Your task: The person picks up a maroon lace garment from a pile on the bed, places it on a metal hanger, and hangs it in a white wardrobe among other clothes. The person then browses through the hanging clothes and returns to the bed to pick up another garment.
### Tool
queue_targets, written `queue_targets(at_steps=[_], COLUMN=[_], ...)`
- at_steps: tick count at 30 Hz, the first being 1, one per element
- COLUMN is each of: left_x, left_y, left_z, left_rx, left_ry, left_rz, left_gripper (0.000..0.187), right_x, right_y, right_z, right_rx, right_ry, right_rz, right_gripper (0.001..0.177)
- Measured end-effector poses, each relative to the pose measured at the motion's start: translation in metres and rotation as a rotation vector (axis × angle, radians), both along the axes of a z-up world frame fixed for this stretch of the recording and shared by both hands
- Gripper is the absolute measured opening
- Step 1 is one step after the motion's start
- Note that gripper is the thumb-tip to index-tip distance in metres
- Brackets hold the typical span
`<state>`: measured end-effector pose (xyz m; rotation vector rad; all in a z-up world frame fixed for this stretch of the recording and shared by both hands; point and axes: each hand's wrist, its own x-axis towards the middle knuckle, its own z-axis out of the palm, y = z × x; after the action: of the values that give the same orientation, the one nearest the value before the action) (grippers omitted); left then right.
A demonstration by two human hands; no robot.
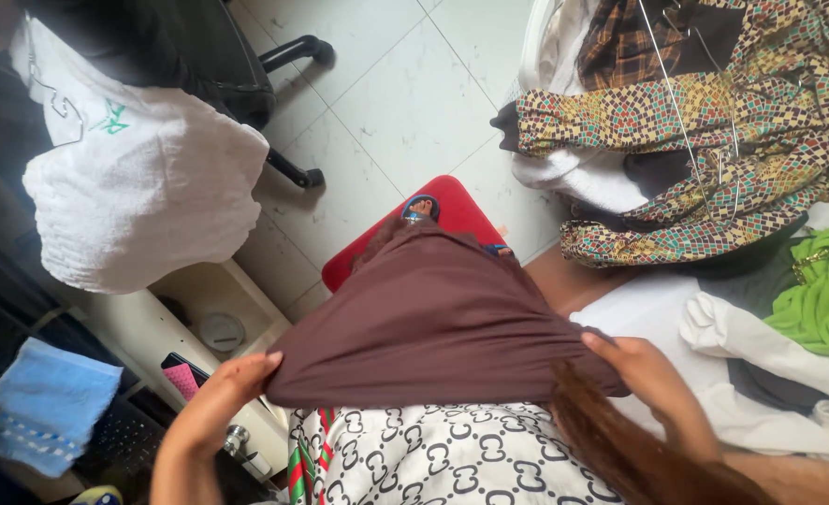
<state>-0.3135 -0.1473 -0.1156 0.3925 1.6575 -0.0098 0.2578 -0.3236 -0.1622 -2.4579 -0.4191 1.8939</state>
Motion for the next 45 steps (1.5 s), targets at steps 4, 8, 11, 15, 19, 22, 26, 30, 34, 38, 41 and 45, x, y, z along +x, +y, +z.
queue_targets(at_steps=[4,8,11,15,19,22,26,30,34,38,41,45], left_x=[0.024,0.047,0.068,0.080,0.089,0.098,0.102,0.117,0.135,0.143,0.129,0.129], left_y=[0.001,0.016,0.029,0.056,0.088,0.118,0.168,0.218,0.253,0.270,0.279,0.280], left_z=[0.000,0.019,0.023,0.030,0.049,0.068,0.089,0.123,0.176,0.222,0.254,0.269], left_rx=[0.156,0.039,0.083,0.318,0.472,0.585,0.840,1.388,1.832,1.695,1.412,1.678], left_ry=[-0.166,0.041,0.271,0.095,0.242,0.443,0.658,0.727,0.700,0.469,-0.114,-0.003], left_rz=[0.164,-0.163,-0.524,-0.712,-0.955,-1.005,-0.963,-0.845,-0.644,-0.468,-0.371,-0.640], left_gripper=[0.042,0.046,0.055,0.092,0.090,0.061,0.029,0.013,0.028,0.025,0.033,0.058], right_x=[-0.019,-0.015,-0.012,-0.007,-0.002,-0.006,-0.011,-0.011,-0.013,0.003,0.019,0.024], right_y=[-0.005,-0.003,0.005,0.032,0.096,0.163,0.217,0.249,0.271,0.271,0.266,0.278], right_z=[-0.012,-0.006,-0.011,-0.011,0.030,0.073,0.119,0.157,0.208,0.257,0.280,0.299], right_rx=[0.020,0.145,0.277,0.575,0.903,0.923,0.877,1.060,1.237,1.484,1.591,1.415], right_ry=[0.004,0.172,0.099,0.016,0.223,-0.023,-0.379,-0.800,-1.033,-0.262,0.363,0.017], right_rz=[-0.043,-0.497,-0.489,-0.513,-0.391,0.101,0.491,0.466,0.358,-0.025,-0.312,0.043], right_gripper=[0.055,0.043,0.036,0.038,0.042,0.054,0.055,0.037,0.029,0.051,0.062,0.072])
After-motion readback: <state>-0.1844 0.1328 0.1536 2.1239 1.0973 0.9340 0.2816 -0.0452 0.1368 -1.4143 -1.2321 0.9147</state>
